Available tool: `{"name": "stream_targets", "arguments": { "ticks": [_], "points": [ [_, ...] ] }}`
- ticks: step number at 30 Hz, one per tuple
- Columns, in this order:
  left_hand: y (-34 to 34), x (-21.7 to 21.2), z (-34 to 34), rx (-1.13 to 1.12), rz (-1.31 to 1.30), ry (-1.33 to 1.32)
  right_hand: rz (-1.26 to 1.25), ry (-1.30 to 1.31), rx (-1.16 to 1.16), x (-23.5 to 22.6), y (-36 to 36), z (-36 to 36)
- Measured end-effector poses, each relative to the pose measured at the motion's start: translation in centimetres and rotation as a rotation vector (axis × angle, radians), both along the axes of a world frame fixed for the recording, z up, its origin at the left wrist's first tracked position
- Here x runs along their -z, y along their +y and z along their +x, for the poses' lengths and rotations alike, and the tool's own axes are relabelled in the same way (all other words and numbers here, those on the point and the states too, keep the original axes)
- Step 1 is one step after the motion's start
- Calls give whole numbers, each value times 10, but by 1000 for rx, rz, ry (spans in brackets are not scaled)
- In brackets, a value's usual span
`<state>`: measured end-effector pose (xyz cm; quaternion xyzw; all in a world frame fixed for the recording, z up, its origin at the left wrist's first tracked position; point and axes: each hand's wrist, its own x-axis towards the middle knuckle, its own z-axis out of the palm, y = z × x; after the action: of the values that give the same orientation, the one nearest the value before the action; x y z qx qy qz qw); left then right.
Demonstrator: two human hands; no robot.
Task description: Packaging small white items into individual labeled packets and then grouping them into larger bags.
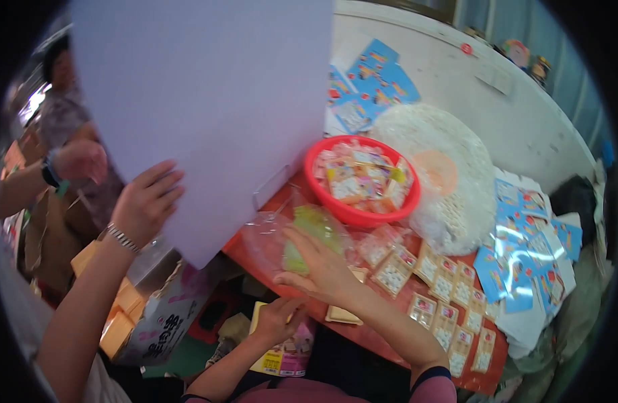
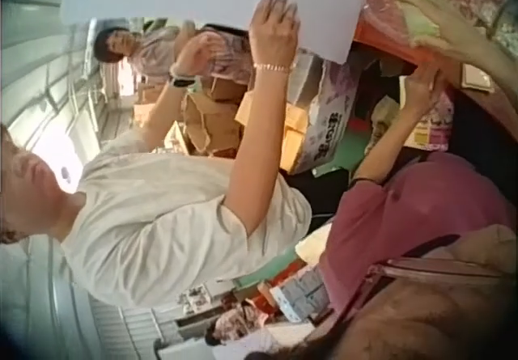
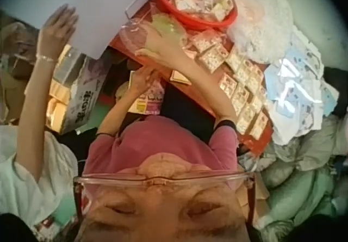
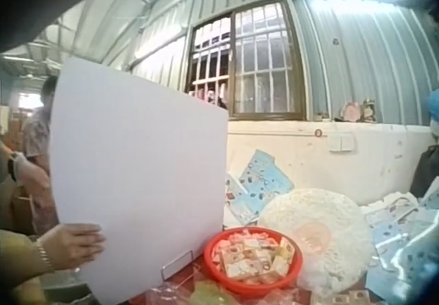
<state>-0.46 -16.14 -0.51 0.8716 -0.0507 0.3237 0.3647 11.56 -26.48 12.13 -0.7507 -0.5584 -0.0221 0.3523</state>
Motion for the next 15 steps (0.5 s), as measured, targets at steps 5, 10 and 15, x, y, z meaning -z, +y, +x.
{"name": "stream_targets", "arguments": {
  "ticks": [5, 10, 15],
  "points": [
    [74, 21, -71, -409, -775, -44, 204, 32, -18, -4, 41, -28],
    [116, -8, -62, -541, -544, -190, 285, 199, 13, -12, 80, -50],
    [155, -40, -11, -451, -479, -173, 276, 278, 38, -15, 113, -63]
  ]
}}
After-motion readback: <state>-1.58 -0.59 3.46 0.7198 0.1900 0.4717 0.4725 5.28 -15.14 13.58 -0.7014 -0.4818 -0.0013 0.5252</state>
